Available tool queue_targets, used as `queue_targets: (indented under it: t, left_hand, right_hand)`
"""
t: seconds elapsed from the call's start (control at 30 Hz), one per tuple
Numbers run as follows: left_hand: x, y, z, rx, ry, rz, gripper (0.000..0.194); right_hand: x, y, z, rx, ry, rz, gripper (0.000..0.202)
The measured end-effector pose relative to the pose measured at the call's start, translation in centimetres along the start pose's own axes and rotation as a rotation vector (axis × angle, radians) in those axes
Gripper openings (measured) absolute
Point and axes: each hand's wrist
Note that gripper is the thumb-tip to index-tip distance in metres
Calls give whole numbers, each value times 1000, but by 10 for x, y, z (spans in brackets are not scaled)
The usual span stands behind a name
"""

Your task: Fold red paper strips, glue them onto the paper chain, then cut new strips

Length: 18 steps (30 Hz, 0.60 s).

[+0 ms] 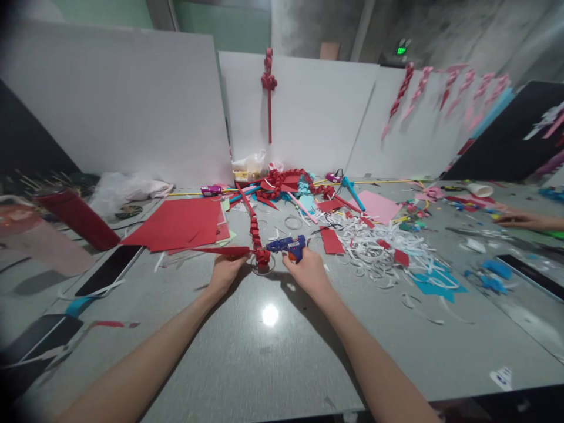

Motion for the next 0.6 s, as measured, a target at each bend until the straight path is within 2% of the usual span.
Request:
queue_targets:
  t: [0.1, 0.23, 0.6]
  left_hand:
    - [-5, 0, -1, -10, -5, 4, 25]
    - [-8, -1, -1, -10, 7, 6, 25]
    - [4, 4, 6, -26, 80, -18, 20]
  right_hand:
    - [-6, 3, 5, -40, 36, 24, 33]
    - [-8, 5, 9, -53, 89, 35, 21]
    - [-6, 7, 11, -105, 143, 13, 17]
Point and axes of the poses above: each hand's wrist, its own y-axis away from the middle knuckle, its own z-axis out of the palm, x = y × z, and after that the axes turned 11 degrees about y, right-handed
